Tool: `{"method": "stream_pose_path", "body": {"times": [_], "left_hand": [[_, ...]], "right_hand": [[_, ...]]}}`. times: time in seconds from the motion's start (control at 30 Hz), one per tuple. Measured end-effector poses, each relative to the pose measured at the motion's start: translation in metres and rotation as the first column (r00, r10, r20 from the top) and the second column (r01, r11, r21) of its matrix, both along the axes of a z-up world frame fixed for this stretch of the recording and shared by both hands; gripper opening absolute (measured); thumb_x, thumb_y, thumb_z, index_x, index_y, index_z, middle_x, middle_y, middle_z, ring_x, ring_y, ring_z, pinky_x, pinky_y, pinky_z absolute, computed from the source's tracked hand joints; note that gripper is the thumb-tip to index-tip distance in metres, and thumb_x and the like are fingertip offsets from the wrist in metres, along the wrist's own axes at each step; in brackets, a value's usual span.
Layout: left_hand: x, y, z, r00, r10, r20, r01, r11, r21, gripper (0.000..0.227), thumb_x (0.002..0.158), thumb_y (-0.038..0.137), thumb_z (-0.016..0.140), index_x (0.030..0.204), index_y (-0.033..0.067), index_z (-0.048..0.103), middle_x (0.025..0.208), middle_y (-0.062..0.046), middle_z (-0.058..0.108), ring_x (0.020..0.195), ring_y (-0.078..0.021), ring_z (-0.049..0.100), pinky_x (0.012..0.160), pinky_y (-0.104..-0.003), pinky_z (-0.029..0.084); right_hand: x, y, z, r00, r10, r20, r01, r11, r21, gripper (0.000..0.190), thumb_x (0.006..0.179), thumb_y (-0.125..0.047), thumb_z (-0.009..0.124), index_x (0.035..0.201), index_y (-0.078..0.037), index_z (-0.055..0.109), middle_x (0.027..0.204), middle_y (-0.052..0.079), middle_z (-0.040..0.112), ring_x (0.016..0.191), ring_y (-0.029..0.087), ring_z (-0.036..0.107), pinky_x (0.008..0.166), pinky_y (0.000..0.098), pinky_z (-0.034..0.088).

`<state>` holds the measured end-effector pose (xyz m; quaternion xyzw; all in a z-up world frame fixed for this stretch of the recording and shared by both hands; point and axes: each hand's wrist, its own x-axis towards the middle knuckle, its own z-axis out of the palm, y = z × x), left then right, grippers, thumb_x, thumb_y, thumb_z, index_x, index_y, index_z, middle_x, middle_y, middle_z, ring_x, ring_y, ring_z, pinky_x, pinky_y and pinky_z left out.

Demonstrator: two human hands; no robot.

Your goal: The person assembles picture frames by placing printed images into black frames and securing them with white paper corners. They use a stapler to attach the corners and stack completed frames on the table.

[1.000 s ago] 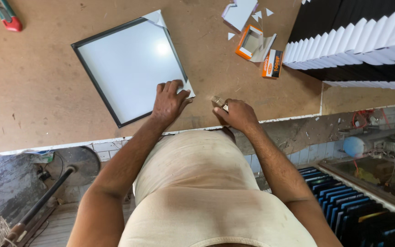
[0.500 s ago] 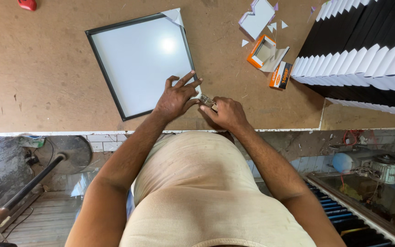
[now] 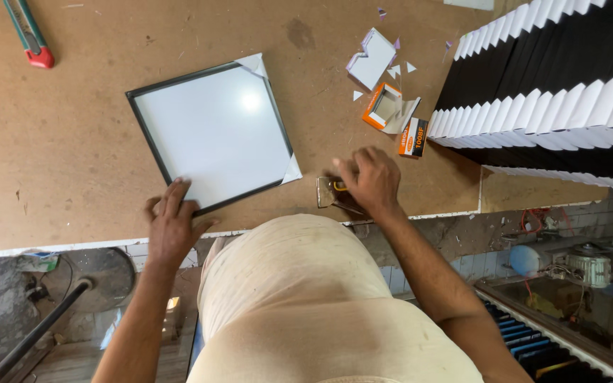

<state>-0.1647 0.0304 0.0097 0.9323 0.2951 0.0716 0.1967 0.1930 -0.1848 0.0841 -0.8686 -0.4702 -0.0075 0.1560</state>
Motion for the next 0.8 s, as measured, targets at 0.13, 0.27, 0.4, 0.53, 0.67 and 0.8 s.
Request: {"method": "stream_pose_path", "body": {"times": [0.13, 0.27, 0.4, 0.53, 0.67, 0.8], "left_hand": [[-0.043, -0.004, 0.001, 0.993, -0.044, -0.11, 0.048, 0.998, 0.032, 0.052, 0.067, 0.051, 0.081, 0.095, 0.0092, 0.067, 0.14, -0.008, 0.056, 0.141, -0.0234, 0.045, 0.115, -0.056, 0.031], [-0.056, -0.013, 0.011, 0.957, -0.047, -0.287, 0.096, 0.983, 0.159, 0.023, 0.085, 0.026, 0.082, 0.1, 0.0159, 0.068, 0.14, 0.0, 0.056, 0.143, -0.0157, 0.047, 0.116, -0.049, 0.037], [-0.056, -0.017, 0.036, 0.956, 0.008, -0.294, 0.017, 0.996, 0.082, 0.024, 0.076, 0.019, 0.085, 0.095, 0.0149, 0.07, 0.137, -0.001, 0.059, 0.136, -0.0173, 0.05, 0.115, -0.051, 0.038], [-0.048, -0.005, 0.081, 0.996, 0.031, -0.08, -0.031, 1.0, 0.002, 0.028, 0.073, 0.02, 0.085, 0.095, 0.0142, 0.07, 0.128, 0.0, 0.069, 0.129, -0.0172, 0.06, 0.114, -0.048, 0.039], [-0.029, 0.01, 0.146, 0.946, 0.119, 0.3, -0.094, 0.991, -0.098, 0.023, 0.085, 0.017, 0.082, 0.103, 0.0135, 0.069, 0.119, -0.001, 0.075, 0.113, -0.0136, 0.066, 0.108, -0.039, 0.041], [0.006, 0.022, 0.202, 0.799, 0.065, 0.598, 0.03, 0.989, -0.148, 0.017, 0.092, 0.011, 0.076, 0.107, 0.0092, 0.067, 0.116, -0.002, 0.074, 0.112, -0.0125, 0.069, 0.093, -0.03, 0.052]], "right_hand": [[0.091, 0.035, -0.036, 0.994, -0.005, 0.106, 0.0, 0.999, 0.041, 0.037, 0.094, -0.027, 0.081, 0.11, 0.003, 0.066, 0.1, 0.019, 0.066, 0.099, 0.037, 0.064, 0.084, 0.0472, 0.051], [0.182, 0.073, -0.068, 0.959, 0.106, 0.263, -0.136, 0.986, 0.1, 0.065, 0.083, -0.033, 0.087, 0.122, 0.011, 0.061, 0.124, 0.031, 0.061, 0.113, 0.042, 0.059, 0.097, 0.0468, 0.048], [0.22, 0.087, -0.071, 0.99, 0.087, 0.108, -0.088, 0.996, 0.004, 0.061, 0.077, -0.027, 0.091, 0.118, 0.01, 0.065, 0.117, 0.025, 0.067, 0.11, 0.041, 0.062, 0.095, 0.0514, 0.045], [0.213, 0.086, -0.061, 0.998, -0.021, 0.06, 0.03, 0.988, -0.155, 0.045, 0.078, -0.032, 0.093, 0.099, 0.001, 0.07, 0.1, 0.017, 0.072, 0.097, 0.035, 0.066, 0.094, 0.0489, 0.045], [0.197, 0.095, -0.05, 0.963, -0.053, 0.264, 0.077, 0.994, -0.083, 0.041, 0.069, -0.029, 0.095, 0.091, -0.003, 0.072, 0.089, 0.012, 0.074, 0.088, 0.03, 0.068, 0.091, 0.046, 0.044], [0.189, 0.091, -0.04, 0.916, -0.116, 0.384, 0.112, 0.993, 0.032, 0.04, 0.069, -0.016, 0.093, 0.103, -0.002, 0.076, 0.087, 0.012, 0.075, 0.085, 0.029, 0.07, 0.082, 0.0459, 0.047]]}}
